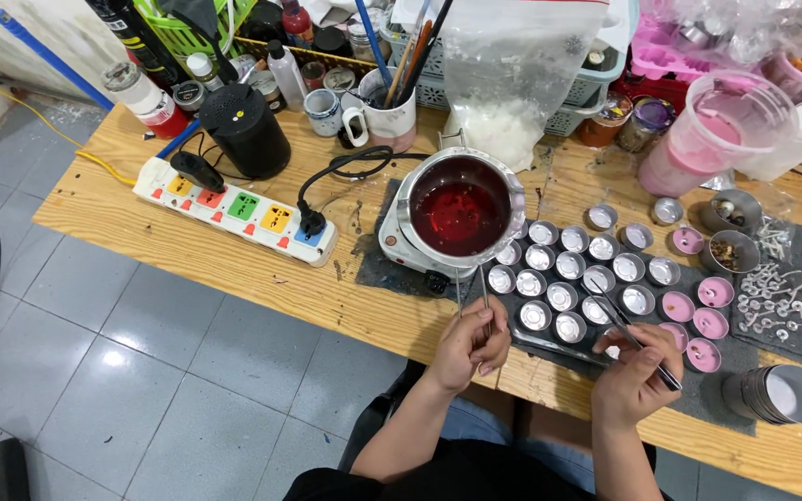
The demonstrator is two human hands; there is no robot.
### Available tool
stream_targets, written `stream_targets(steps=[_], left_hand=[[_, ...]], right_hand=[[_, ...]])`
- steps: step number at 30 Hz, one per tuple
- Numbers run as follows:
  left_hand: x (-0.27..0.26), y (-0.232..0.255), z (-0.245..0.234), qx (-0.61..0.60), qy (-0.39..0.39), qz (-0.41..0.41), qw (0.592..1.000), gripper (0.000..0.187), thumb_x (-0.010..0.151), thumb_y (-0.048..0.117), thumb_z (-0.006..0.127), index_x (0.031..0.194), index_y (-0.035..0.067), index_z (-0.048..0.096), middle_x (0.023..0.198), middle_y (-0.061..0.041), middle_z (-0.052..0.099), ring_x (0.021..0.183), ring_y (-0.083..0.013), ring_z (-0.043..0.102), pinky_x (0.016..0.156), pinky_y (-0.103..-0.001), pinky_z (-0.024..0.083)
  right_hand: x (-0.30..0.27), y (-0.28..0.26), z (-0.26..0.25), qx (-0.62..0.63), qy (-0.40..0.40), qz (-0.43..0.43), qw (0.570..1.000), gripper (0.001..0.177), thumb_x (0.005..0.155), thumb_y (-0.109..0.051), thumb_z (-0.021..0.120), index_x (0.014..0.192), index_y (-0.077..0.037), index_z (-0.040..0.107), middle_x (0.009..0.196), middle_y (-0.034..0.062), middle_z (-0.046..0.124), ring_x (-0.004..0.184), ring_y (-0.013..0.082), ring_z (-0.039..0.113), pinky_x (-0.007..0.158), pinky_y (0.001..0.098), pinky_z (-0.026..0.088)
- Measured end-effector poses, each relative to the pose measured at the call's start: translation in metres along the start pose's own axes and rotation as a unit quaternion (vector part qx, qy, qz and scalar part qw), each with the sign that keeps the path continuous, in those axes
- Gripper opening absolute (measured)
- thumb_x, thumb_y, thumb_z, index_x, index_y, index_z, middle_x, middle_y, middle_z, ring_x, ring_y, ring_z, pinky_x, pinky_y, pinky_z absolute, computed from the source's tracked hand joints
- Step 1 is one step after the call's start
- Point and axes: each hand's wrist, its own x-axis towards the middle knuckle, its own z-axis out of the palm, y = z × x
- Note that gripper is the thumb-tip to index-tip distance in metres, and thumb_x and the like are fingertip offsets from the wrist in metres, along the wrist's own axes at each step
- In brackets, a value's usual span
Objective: Placing wax pieces into tealight containers and managing melted wax on a hot plate.
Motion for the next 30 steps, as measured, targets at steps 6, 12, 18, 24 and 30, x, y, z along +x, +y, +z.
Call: stream_targets(steps=[6, 12, 18, 24, 30], left_hand=[[0.000, -0.007, -0.001, 0.016, 0.011, -0.002, 1.000, 0.031, 0.112, 0.019, 0.024, 0.100, 0.007, 0.050, 0.055, 0.003, 0.031, 0.045, -0.0099, 0.031, 0.045, -0.025, 0.034], [0.006, -0.009, 0.005, 0.033, 0.032, -0.001, 0.999, 0.031, 0.113, 0.022, 0.028, 0.098, 0.007, 0.050, 0.054, 0.003, 0.032, 0.044, -0.0103, 0.033, 0.045, -0.026, 0.035], [0.004, -0.002, 0.012, 0.006, 0.041, -0.005, 0.999, 0.029, 0.113, 0.023, 0.030, 0.101, 0.007, 0.051, 0.056, 0.001, 0.032, 0.046, -0.0106, 0.033, 0.048, -0.026, 0.035], [0.003, -0.002, 0.010, 0.006, 0.039, -0.004, 0.999, 0.029, 0.113, 0.023, 0.030, 0.100, 0.007, 0.051, 0.056, 0.001, 0.033, 0.047, -0.0105, 0.033, 0.049, -0.026, 0.036], [0.002, 0.004, 0.012, 0.010, 0.043, -0.010, 0.999, 0.029, 0.112, 0.022, 0.029, 0.099, 0.007, 0.051, 0.056, 0.001, 0.033, 0.047, -0.0101, 0.033, 0.048, -0.025, 0.035]], right_hand=[[0.008, -0.011, 0.010, -0.060, -0.030, 0.012, 0.998, 0.022, 0.116, -0.019, 0.056, 0.120, 0.003, 0.055, 0.107, 0.0141, 0.059, 0.086, 0.0187, 0.066, 0.065, 0.0331, 0.059], [0.044, -0.032, 0.027, 0.033, -0.020, 0.024, 0.999, 0.014, 0.116, -0.011, 0.057, 0.127, -0.002, 0.055, 0.103, 0.0097, 0.061, 0.081, 0.0150, 0.067, 0.064, 0.0284, 0.059], [0.135, -0.081, 0.109, -0.279, -0.289, -0.099, 0.910, 0.018, 0.098, -0.003, 0.071, 0.112, -0.005, 0.059, 0.105, 0.0156, 0.059, 0.095, 0.0242, 0.060, 0.079, 0.0326, 0.050], [0.169, -0.080, 0.181, -0.333, -0.449, -0.138, 0.818, 0.025, 0.089, -0.009, 0.071, 0.111, -0.005, 0.060, 0.089, 0.0091, 0.070, 0.096, 0.0318, 0.062, 0.083, 0.0468, 0.046], [0.166, -0.064, 0.198, -0.345, -0.519, -0.153, 0.767, 0.026, 0.088, -0.008, 0.069, 0.110, -0.005, 0.056, 0.084, 0.0077, 0.071, 0.096, 0.0292, 0.062, 0.086, 0.0482, 0.045]])
